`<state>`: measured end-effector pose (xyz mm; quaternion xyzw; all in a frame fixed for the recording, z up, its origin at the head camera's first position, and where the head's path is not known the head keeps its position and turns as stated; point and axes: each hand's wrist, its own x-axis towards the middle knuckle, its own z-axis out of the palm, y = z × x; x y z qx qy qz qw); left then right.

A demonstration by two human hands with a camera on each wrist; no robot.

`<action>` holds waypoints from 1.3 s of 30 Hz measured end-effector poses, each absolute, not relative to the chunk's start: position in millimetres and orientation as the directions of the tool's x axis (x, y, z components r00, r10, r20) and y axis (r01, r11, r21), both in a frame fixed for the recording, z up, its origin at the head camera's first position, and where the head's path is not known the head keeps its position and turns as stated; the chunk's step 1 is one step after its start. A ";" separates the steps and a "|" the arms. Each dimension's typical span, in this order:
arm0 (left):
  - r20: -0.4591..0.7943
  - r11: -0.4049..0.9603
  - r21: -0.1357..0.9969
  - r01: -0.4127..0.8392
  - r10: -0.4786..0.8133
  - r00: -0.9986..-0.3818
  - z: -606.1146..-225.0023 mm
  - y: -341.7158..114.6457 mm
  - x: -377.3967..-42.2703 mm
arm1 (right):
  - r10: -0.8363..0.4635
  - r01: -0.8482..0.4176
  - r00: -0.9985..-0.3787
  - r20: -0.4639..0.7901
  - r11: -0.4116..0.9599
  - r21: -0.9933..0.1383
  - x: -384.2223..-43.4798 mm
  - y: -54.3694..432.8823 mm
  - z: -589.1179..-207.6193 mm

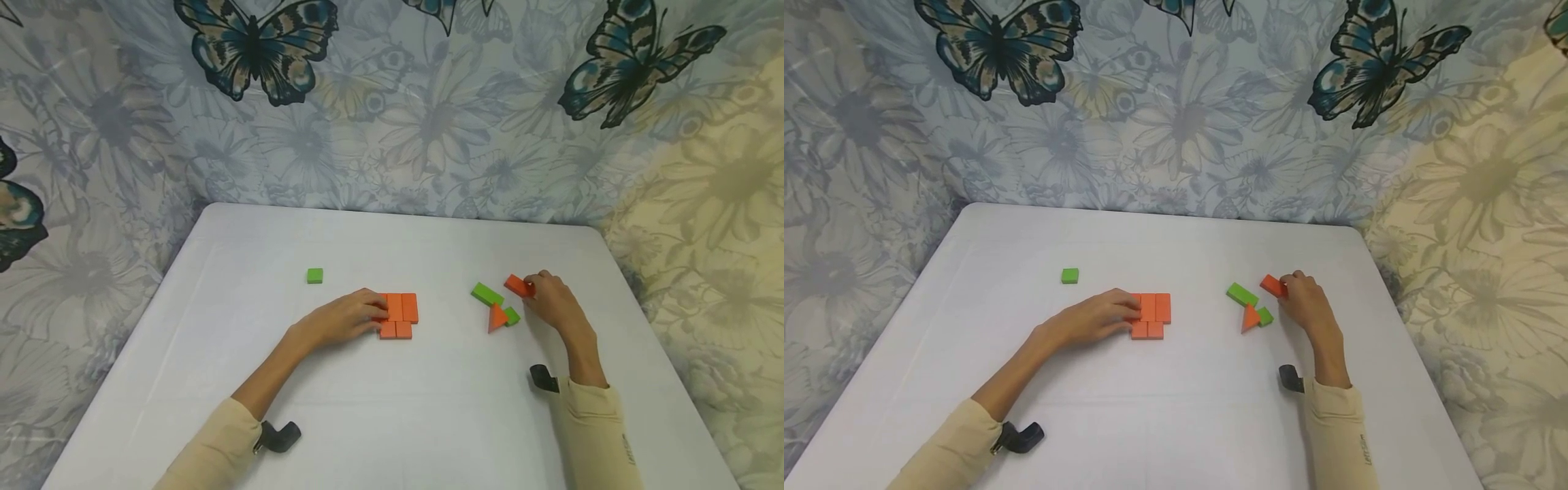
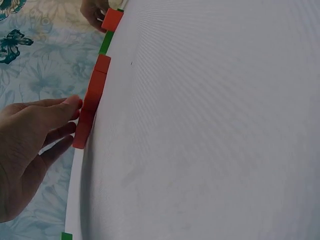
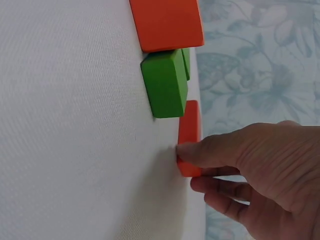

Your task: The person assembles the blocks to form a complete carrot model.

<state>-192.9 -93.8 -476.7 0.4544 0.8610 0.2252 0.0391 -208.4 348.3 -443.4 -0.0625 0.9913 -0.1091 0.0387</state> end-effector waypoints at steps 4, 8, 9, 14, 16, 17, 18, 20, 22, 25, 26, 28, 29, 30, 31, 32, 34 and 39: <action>0.160 0.474 0.440 0.763 0.795 -0.586 -475.5 -93.1 -192.7 | -0.135 -0.123 -0.990 -0.038 0.968 -0.217 -206.7 348.8 -442.4; 0.176 0.470 0.432 0.770 0.794 -0.582 -476.2 -93.0 -193.0 | -0.147 -0.153 -0.988 0.042 0.966 -0.207 -202.4 344.9 -438.6; 0.178 0.469 0.431 0.771 0.794 -0.582 -476.5 -93.0 -193.3 | -0.152 -0.163 -0.986 0.067 0.965 -0.205 -200.7 343.1 -436.7; 0.168 0.476 0.438 0.762 0.790 -0.590 -477.1 -92.0 -194.9 | -0.203 -0.241 -0.963 0.180 0.945 -0.221 -188.3 329.0 -420.9; 0.168 0.478 0.441 0.760 0.788 -0.593 -477.5 -91.6 -195.5 | -0.230 -0.277 -0.952 0.201 0.929 -0.245 -182.9 321.2 -413.8; 0.170 0.477 0.441 0.760 0.787 -0.593 -477.7 -91.6 -195.7 | -0.246 -0.295 -0.947 0.205 0.919 -0.261 -180.3 317.0 -410.6; 0.173 0.476 0.442 0.761 0.786 -0.593 -478.0 -91.6 -195.9 | -0.265 -0.315 -0.942 0.206 0.910 -0.271 -178.3 313.2 -408.2; 0.179 0.472 0.444 0.761 0.786 -0.592 -478.2 -91.4 -196.1 | -0.300 -0.347 -0.934 0.196 0.891 -0.292 -174.4 304.7 -404.0; 0.183 0.470 0.446 0.762 0.785 -0.592 -478.5 -91.1 -196.6 | -0.336 -0.379 -0.923 0.187 0.877 -0.295 -171.0 295.6 -401.2; 0.182 0.468 0.451 0.760 0.786 -0.591 -478.9 -90.5 -197.2 | -0.390 -0.428 -0.903 0.182 0.859 -0.282 -165.7 280.1 -399.7; 0.181 0.468 0.452 0.759 0.786 -0.592 -478.7 -90.5 -197.3 | -0.412 -0.449 -0.892 0.185 0.850 -0.274 -163.7 274.2 -400.0; 0.176 0.470 0.453 0.757 0.786 -0.593 -478.7 -90.3 -197.6 | -0.463 -0.497 -0.867 0.184 0.828 -0.259 -159.2 260.8 -401.5; 0.175 0.471 0.453 0.757 0.786 -0.593 -478.5 -90.2 -197.7 | -0.491 -0.523 -0.852 0.181 0.814 -0.251 -156.8 253.8 -402.8; 0.175 0.472 0.451 0.758 0.786 -0.593 -478.3 -90.2 -197.8 | -0.522 -0.551 -0.834 0.177 0.798 -0.245 -154.5 246.6 -404.7; 0.174 0.473 0.451 0.757 0.785 -0.594 -478.2 -90.1 -198.0 | -0.550 -0.576 -0.817 0.171 0.783 -0.235 -152.2 239.3 -406.8; 0.174 0.473 0.450 0.757 0.785 -0.594 -478.0 -90.1 -198.1 | -0.578 -0.600 -0.800 0.162 0.766 -0.230 -149.8 232.1 -409.0; 0.175 0.473 0.447 0.759 0.786 -0.593 -477.5 -89.9 -198.2 | -0.628 -0.641 -0.766 0.134 0.733 -0.229 -145.6 218.2 -414.1; 0.169 0.474 0.430 0.768 0.794 -0.584 -475.6 -88.2 -197.7 | -0.718 -0.709 -0.693 0.072 0.660 -0.248 -137.4 189.4 -428.0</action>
